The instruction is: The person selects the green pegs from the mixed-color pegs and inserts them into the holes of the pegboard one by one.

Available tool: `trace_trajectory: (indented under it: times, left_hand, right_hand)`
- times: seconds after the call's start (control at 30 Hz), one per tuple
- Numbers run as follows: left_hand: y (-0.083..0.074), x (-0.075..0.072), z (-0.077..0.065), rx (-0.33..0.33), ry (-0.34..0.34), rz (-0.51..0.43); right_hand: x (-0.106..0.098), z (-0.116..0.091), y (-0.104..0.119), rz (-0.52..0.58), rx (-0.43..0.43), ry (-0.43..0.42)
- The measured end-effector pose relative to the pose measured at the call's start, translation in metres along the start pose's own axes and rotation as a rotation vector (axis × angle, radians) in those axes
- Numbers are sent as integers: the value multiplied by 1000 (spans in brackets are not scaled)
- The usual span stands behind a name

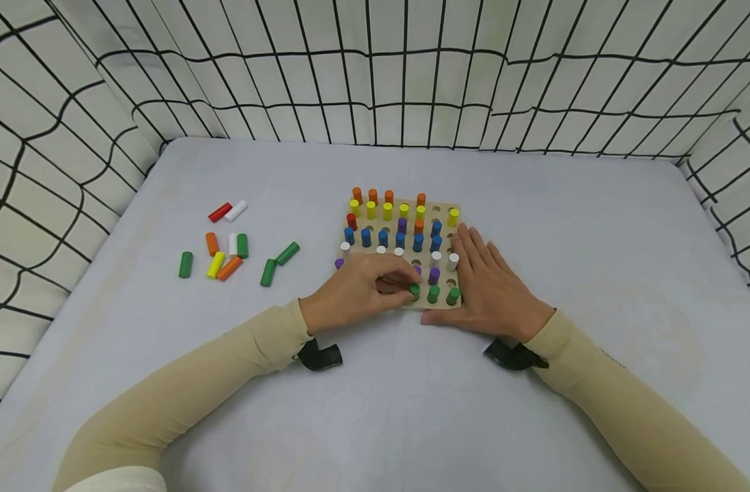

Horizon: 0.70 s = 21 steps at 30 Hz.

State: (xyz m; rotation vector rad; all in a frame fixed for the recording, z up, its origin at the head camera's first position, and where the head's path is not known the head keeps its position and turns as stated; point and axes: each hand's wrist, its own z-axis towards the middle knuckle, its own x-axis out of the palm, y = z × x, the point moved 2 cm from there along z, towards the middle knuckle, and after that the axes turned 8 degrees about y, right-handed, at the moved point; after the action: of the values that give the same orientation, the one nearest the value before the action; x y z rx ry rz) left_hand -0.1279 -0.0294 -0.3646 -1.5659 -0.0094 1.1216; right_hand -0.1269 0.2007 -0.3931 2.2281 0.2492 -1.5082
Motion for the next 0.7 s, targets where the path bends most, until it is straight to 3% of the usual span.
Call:
trace_trajectory:
  times: [0.4, 0.7]
  left_hand:
    - [-2, -12, -9, 17, -15, 55]
    - [-11, -30, -21, -8, -71, 56]
  right_hand:
    - [0, 1, 3, 5, 1, 7]
    - [0, -2, 3, -5, -8, -8]
